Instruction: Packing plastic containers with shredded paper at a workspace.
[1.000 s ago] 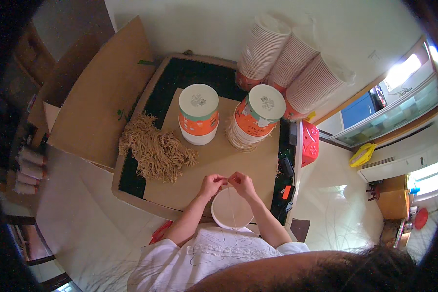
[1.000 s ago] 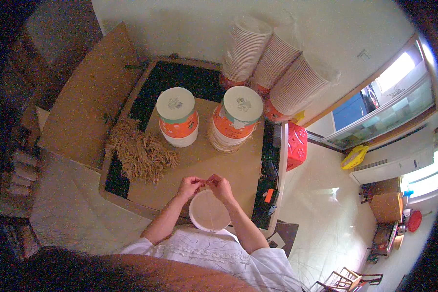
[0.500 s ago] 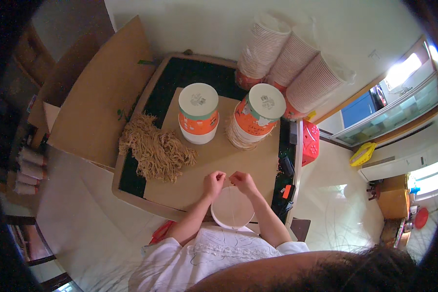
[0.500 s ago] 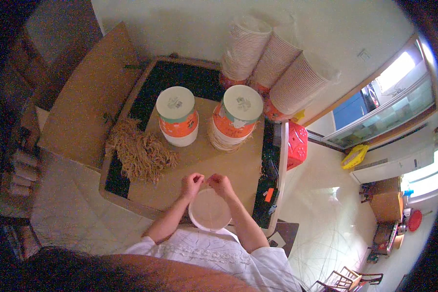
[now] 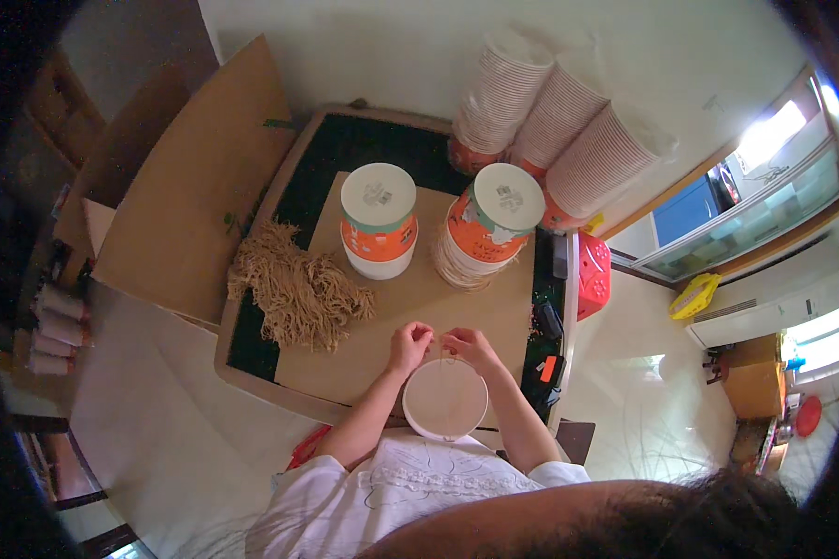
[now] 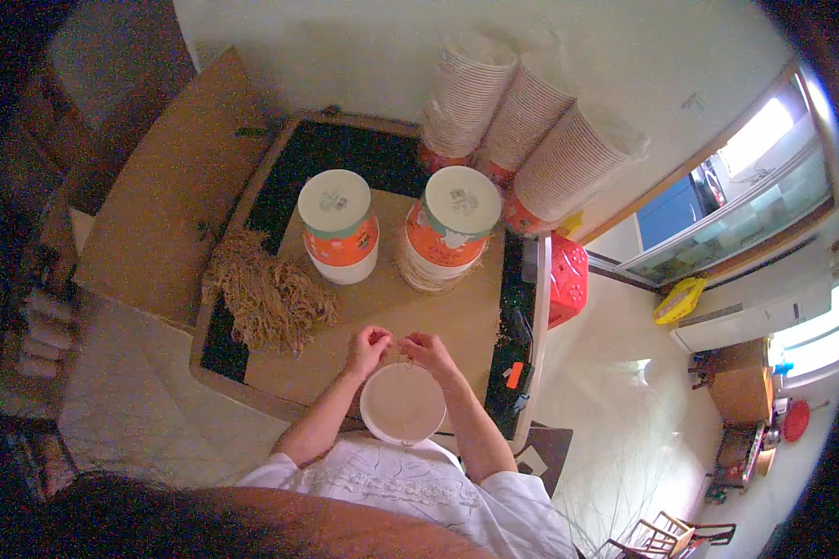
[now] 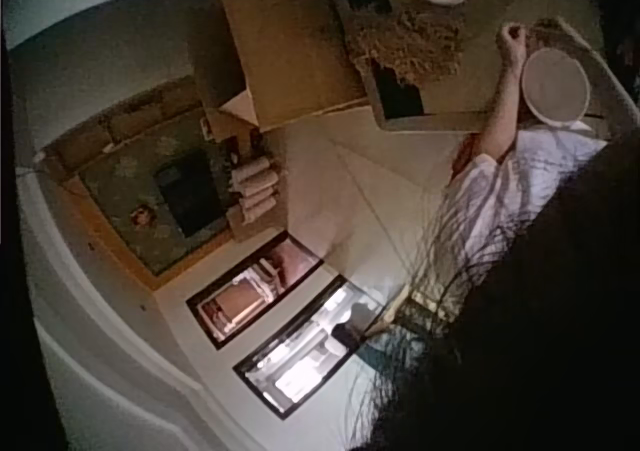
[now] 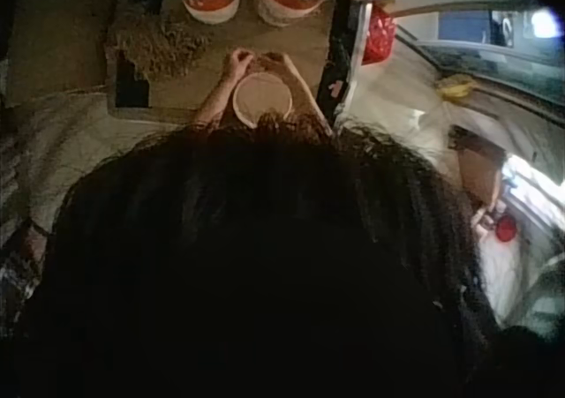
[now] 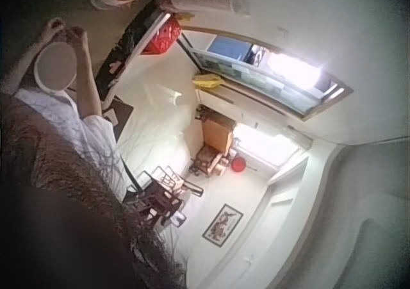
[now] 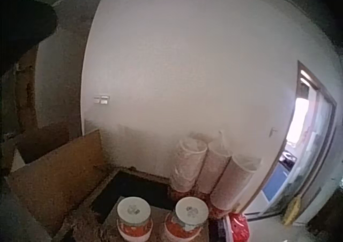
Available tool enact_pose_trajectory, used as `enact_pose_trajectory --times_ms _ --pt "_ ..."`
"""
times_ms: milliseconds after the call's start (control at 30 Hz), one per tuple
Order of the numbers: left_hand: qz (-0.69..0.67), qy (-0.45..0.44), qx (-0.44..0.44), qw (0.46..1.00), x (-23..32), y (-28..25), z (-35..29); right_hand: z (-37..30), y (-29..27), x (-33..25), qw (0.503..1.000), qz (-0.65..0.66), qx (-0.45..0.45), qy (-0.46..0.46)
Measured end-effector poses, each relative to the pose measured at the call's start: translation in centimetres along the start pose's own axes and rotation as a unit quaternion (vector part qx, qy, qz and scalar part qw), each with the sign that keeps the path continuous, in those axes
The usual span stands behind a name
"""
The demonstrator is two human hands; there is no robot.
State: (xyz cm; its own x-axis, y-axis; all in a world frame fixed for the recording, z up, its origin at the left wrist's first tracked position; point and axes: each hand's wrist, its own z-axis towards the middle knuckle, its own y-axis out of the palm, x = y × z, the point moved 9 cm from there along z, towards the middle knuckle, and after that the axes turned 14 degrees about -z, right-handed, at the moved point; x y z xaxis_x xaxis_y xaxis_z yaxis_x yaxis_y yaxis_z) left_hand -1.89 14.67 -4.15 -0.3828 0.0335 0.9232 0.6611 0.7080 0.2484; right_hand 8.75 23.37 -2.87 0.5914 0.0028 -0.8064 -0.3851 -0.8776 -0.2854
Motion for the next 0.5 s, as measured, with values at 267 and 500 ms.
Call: enact_pose_trajectory --times_ms 267,500 --pt "0.020 -0.011 -0.025 0.999 0.3 0.0 -0.3 0.4 0.4 0.5 0.994 -0.091 -0.058 0.000" --pt "0.070 -0.071 -0.119 0.988 0.4 2.1 -1.5 -0.3 -0.2 -1.2 0.998 0.053 -0.011 -0.044"
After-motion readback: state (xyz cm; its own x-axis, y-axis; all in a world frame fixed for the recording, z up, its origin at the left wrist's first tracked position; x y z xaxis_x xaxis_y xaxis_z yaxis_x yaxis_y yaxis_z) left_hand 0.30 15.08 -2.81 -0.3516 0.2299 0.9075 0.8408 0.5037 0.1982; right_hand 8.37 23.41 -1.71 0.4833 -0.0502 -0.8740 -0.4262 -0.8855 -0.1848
